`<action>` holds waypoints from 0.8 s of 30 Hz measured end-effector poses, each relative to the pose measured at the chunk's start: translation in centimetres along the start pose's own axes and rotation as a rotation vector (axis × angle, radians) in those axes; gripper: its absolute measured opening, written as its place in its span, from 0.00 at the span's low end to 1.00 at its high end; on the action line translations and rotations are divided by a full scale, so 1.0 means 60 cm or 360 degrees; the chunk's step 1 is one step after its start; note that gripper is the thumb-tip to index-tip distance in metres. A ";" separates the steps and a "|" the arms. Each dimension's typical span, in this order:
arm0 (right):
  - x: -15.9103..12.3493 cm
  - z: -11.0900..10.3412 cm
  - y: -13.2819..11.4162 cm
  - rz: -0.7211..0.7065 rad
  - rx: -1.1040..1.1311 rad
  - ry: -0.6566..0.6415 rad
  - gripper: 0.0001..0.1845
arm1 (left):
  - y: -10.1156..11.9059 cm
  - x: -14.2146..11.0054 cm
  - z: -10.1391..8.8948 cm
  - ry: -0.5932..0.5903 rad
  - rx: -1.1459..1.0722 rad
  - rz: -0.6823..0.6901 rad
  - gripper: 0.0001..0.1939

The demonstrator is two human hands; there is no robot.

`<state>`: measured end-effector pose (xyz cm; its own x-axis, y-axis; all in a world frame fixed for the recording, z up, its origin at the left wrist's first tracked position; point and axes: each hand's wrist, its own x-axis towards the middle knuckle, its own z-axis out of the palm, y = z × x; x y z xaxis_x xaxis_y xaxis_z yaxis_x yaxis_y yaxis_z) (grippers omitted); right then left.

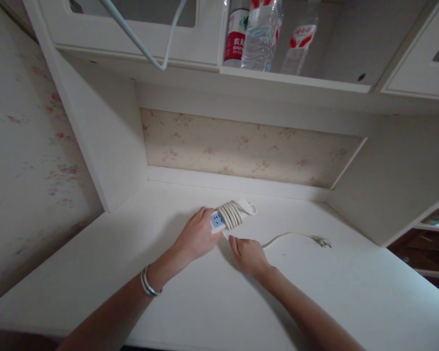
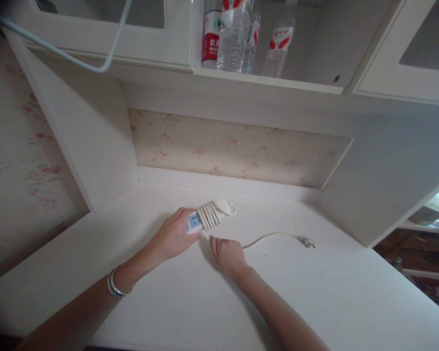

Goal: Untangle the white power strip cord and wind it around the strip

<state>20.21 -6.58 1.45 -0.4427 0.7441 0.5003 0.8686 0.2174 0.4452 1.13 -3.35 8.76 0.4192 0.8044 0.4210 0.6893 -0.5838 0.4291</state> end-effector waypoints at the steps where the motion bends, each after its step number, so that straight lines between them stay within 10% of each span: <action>1: -0.003 -0.013 -0.003 0.0054 0.0143 -0.0062 0.21 | -0.007 0.004 0.009 0.0017 0.0061 -0.0026 0.20; 10: 0.060 -0.071 0.054 -0.0190 0.0458 0.0148 0.24 | -0.003 -0.018 0.087 -0.0401 0.0410 0.0270 0.18; 17: 0.119 -0.043 0.104 0.0149 0.0569 -0.0046 0.30 | 0.025 -0.042 0.031 -0.0686 0.0100 0.0667 0.17; 24: 0.081 0.028 0.085 0.0433 0.1070 -0.0214 0.27 | 0.026 -0.035 -0.035 -0.0315 -0.0224 0.0483 0.25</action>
<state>22.87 -0.76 4.91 -0.1985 0.8885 0.4138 0.9118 0.3223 -0.2545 0.06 -6.19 10.21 0.7070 0.5904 0.3894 0.4341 -0.7969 0.4201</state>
